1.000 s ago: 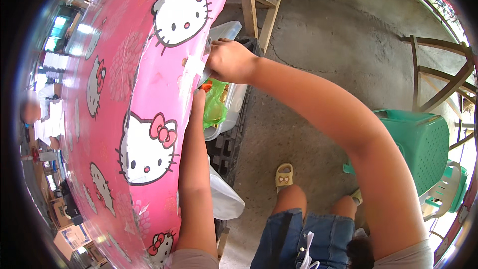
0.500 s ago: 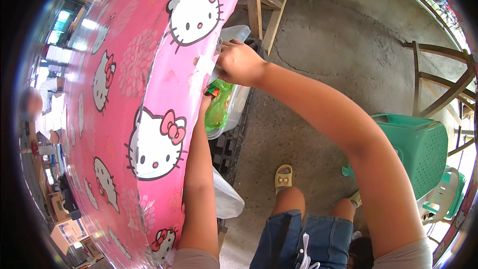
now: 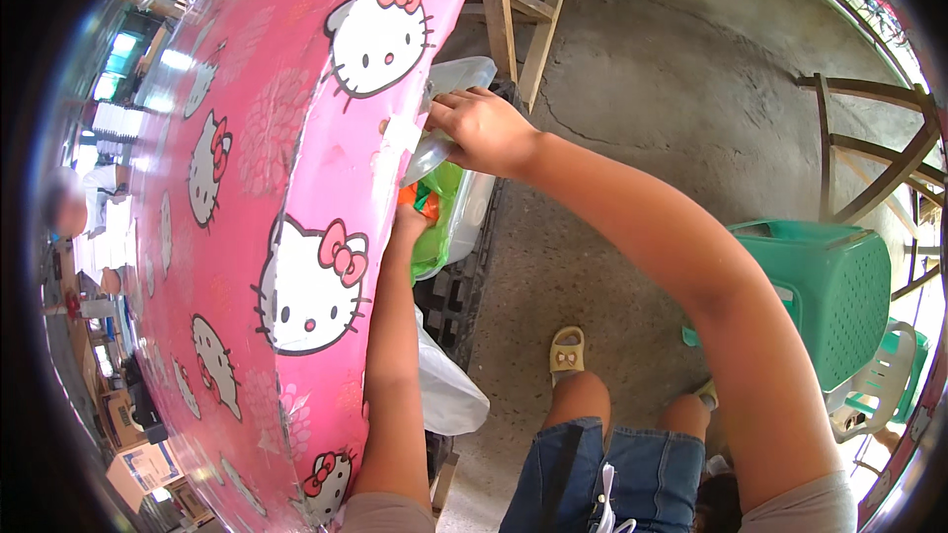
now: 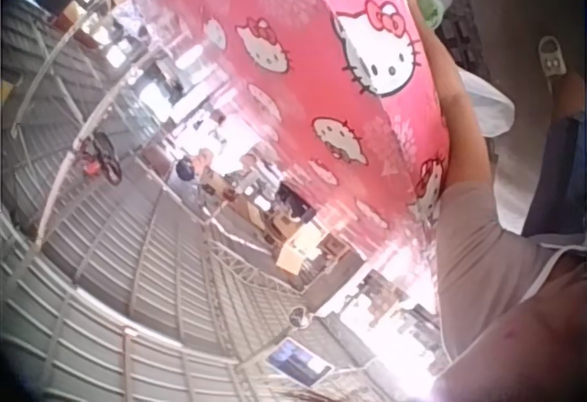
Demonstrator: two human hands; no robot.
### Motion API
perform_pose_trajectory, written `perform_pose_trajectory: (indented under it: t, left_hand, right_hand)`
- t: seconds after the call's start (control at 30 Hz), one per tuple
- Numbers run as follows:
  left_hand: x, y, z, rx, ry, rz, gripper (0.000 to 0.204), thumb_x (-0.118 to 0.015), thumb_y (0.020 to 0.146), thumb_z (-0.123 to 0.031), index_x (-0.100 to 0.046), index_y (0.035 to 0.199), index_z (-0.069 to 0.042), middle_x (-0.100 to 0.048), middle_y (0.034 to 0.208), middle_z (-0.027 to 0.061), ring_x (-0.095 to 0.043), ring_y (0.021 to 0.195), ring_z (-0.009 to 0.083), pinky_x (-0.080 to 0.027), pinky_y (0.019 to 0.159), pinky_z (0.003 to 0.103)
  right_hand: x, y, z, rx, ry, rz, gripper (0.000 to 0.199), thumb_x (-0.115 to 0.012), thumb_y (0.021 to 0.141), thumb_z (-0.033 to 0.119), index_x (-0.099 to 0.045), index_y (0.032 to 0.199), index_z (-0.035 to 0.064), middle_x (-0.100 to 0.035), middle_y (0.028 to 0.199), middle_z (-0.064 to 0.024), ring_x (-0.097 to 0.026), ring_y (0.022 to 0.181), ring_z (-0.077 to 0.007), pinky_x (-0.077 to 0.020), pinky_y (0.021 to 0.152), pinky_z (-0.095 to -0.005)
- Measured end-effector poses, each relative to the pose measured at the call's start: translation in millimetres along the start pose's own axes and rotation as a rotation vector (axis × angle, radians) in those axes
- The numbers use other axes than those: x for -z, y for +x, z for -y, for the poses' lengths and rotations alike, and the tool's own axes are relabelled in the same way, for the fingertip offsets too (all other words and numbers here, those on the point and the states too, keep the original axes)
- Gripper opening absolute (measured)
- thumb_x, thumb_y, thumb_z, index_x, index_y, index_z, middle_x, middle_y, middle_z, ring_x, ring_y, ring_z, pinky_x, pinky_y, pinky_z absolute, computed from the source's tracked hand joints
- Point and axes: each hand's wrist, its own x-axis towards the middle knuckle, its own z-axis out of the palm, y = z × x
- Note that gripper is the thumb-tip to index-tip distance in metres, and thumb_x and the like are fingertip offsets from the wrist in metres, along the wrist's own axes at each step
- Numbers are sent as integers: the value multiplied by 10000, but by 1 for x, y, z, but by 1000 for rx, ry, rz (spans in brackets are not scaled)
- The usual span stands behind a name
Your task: The person tapes the spines of pink notebooks, stacks them, and then places items into a plastic container under a table.
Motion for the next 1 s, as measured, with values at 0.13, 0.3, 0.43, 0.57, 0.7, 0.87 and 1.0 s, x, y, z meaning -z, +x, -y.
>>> perform_pose_trajectory:
  t: [0.13,0.3,0.43,0.57,0.7,0.87,1.0]
  left_hand:
    - [-43,-3,108,-13,-356,-340,459,-666,714,-219,-491,1111,-73,-567,1035,128,-567,940,263,-465,792,367]
    - [-30,0,23,154,-77,-119,621,-665,765,-292,-424,1316,-139,-516,1249,143,-481,1170,331,-423,929,411]
    - [-42,1,2,234,264,-78,685,-656,735,-406,-419,1329,-162,-509,1264,116,-473,1185,294,-417,958,396]
    - [-71,-16,109,191,193,-354,701,-639,718,-437,-440,1313,-123,-498,1289,107,-482,1180,273,-413,963,380]
    - [-58,-10,59,71,-57,-410,612,-656,704,-282,-497,1253,-65,-550,1228,108,-532,1123,253,-427,935,361]
    - [11,-29,-2,161,-393,-275,541,-650,656,-62,-556,1187,-25,-629,1082,106,-607,975,214,-457,861,314]
    - [9,-47,-3,165,-310,-316,499,-653,656,-71,-557,1145,-38,-634,1017,113,-604,971,235,-454,858,337]
  right_hand:
    - [-12,22,31,72,51,-18,324,-668,670,124,-546,964,68,-600,932,-90,-605,936,-256,-444,811,-385]
    - [-4,5,9,-35,-45,57,346,-669,673,121,-556,996,73,-610,947,-87,-600,960,-253,-439,826,-382]
    - [-1,1,6,-66,-57,58,387,-669,682,124,-558,1049,74,-614,1005,-93,-593,991,-256,-435,853,-388]
    - [-5,23,41,10,12,89,407,-678,682,128,-555,1067,74,-611,1029,-97,-587,1009,-259,-432,870,-390]
    - [-2,11,23,-51,-19,124,408,-689,678,135,-561,1060,76,-611,1028,-96,-583,1020,-262,-431,876,-392]
    - [0,15,23,-44,-1,66,350,-694,666,167,-585,985,73,-606,989,-99,-579,1008,-261,-435,862,-398]
    - [-6,23,35,-51,-9,100,345,-703,665,204,-594,959,59,-594,924,-95,-572,967,-265,-436,843,-401]
